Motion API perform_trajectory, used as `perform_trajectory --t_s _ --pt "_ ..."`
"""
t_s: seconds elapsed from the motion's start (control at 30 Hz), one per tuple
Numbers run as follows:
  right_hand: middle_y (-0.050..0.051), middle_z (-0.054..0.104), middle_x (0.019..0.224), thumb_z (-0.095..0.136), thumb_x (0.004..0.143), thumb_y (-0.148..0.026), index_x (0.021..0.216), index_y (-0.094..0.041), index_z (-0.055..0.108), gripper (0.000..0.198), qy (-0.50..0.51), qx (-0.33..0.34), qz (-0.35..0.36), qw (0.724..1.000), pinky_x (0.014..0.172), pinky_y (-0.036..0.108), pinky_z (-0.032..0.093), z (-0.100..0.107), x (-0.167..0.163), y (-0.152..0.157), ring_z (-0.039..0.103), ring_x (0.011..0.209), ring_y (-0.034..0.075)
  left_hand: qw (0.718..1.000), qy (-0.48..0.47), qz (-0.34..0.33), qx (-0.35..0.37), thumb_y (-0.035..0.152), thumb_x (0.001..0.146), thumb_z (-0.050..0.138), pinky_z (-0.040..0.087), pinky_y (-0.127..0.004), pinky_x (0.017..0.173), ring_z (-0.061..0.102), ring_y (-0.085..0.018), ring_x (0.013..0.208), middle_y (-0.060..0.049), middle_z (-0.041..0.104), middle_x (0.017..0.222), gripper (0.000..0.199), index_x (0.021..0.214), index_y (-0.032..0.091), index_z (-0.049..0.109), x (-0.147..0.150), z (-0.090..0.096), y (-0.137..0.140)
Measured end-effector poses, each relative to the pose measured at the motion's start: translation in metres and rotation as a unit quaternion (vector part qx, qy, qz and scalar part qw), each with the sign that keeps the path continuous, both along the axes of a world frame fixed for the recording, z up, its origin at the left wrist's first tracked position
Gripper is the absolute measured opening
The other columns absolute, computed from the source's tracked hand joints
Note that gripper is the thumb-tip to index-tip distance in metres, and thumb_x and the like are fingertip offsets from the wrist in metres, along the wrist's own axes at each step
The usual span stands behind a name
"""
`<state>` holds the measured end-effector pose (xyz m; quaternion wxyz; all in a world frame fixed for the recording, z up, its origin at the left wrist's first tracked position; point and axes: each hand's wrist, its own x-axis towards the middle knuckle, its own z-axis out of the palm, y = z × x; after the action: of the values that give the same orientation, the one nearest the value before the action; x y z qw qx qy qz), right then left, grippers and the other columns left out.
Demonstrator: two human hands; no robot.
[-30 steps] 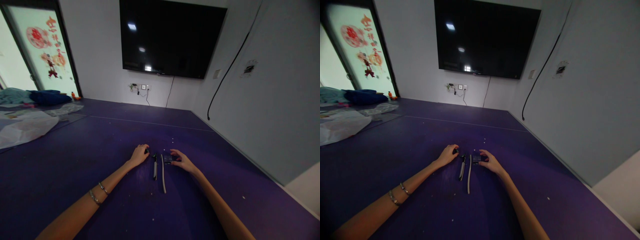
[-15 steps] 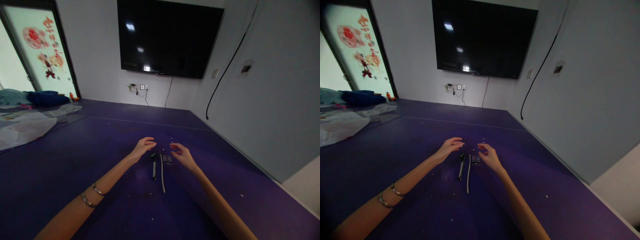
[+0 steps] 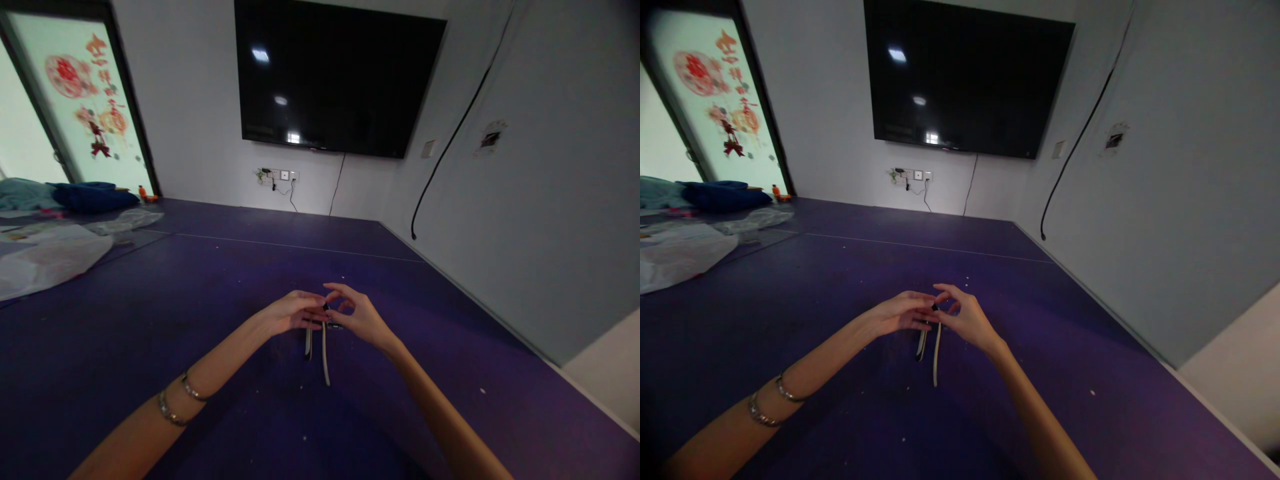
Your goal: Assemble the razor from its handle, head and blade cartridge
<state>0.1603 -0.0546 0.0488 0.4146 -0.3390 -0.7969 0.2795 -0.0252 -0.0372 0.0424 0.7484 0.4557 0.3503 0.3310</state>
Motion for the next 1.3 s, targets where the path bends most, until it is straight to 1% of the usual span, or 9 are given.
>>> perform_trajectory --t_s 0.17,0.3,0.37,0.53,0.73,1.0,1.1,1.2,1.3 --pt "0.002 0.064 0.084 0.057 0.075 -0.020 0.112 -0.020 0.055 0.037 0.004 -0.024 0.002 1.000 0.062 0.026 0.048 -0.002 -0.001 0.001 0.058 0.068 0.012 1.000 0.016 -0.004 -0.003 0.023 0.067 0.071 0.050 -0.039 0.073 0.066 -0.019 0.074 -0.008 0.069 0.076 0.024 0.088 0.012 0.065 0.003 0.001 -0.003" --pt "0.002 0.063 0.083 0.057 0.075 -0.022 0.105 -0.021 0.059 0.030 0.011 -0.007 -0.026 1.000 0.066 0.027 0.048 -0.004 0.001 0.005 0.060 0.076 0.014 1.000 0.021 -0.004 -0.002 0.029 0.069 0.070 0.050 -0.039 0.071 0.065 -0.020 0.075 -0.009 0.068 0.076 0.026 0.088 0.013 0.065 0.000 0.000 -0.001" --pt "0.003 0.064 0.085 0.058 0.075 -0.023 0.101 -0.020 0.061 0.026 0.015 0.002 -0.044 0.999 0.070 0.028 0.048 -0.006 0.004 0.008 0.060 0.081 0.015 1.000 0.022 -0.004 0.007 0.025 0.068 0.070 0.050 -0.038 0.070 0.065 -0.019 0.074 -0.008 0.068 0.077 0.026 0.090 0.013 0.064 -0.003 -0.002 0.002" --pt "0.005 0.068 0.087 0.058 0.075 -0.026 0.087 -0.019 0.067 0.016 0.008 -0.013 -0.062 0.998 0.075 0.031 0.048 -0.009 0.009 0.013 0.062 0.084 0.018 0.996 0.050 0.043 0.061 0.010 0.064 0.067 0.051 -0.032 0.068 0.062 -0.014 0.067 -0.005 0.067 0.075 0.025 0.089 0.012 0.065 -0.005 -0.006 0.007" --pt "0.005 0.070 0.087 0.058 0.076 -0.026 0.086 -0.020 0.069 0.016 0.000 -0.007 -0.063 0.998 0.075 0.033 0.049 -0.011 0.010 0.014 0.063 0.083 0.019 0.982 0.091 0.093 0.136 0.011 0.067 0.061 0.048 -0.026 0.066 0.059 -0.011 0.065 -0.005 0.065 0.071 0.011 0.077 0.011 0.067 -0.002 -0.004 0.006" --pt "0.005 0.069 0.085 0.058 0.076 -0.025 0.084 -0.020 0.070 0.015 -0.015 0.013 -0.064 0.998 0.071 0.030 0.049 -0.016 0.012 0.018 0.063 0.082 0.018 0.962 0.134 0.114 0.209 0.016 0.068 0.059 0.047 -0.029 0.070 0.059 -0.014 0.070 -0.006 0.065 0.075 0.014 0.079 0.012 0.066 0.003 -0.011 0.007" --pt "0.005 0.070 0.085 0.058 0.075 -0.025 0.084 -0.019 0.070 0.016 -0.014 0.001 -0.079 0.997 0.072 0.031 0.048 -0.021 0.018 0.024 0.063 0.081 0.019 0.926 0.187 0.142 0.297 0.022 0.069 0.062 0.046 -0.032 0.075 0.060 -0.017 0.079 -0.007 0.065 0.084 0.029 0.096 0.013 0.061 0.006 -0.019 0.010" --pt "0.006 0.071 0.083 0.059 0.073 -0.027 0.083 -0.018 0.070 0.017 -0.028 -0.005 -0.105 0.994 0.073 0.032 0.048 -0.030 0.028 0.034 0.064 0.079 0.020 0.843 0.292 0.163 0.421 0.021 0.067 0.064 0.043 -0.036 0.086 0.058 -0.021 0.092 -0.009 0.063 0.097 0.038 0.104 0.016 0.058 0.008 -0.029 0.014" --pt "0.007 0.071 0.083 0.059 0.072 -0.027 0.082 -0.017 0.071 0.019 -0.050 -0.021 -0.121 0.991 0.074 0.034 0.048 -0.044 0.039 0.044 0.065 0.078 0.021 0.761 0.372 0.114 0.519 0.023 0.068 0.064 0.037 -0.038 0.094 0.051 -0.024 0.106 -0.011 0.059 0.109 0.039 0.106 0.016 0.057 0.012 -0.038 0.019"
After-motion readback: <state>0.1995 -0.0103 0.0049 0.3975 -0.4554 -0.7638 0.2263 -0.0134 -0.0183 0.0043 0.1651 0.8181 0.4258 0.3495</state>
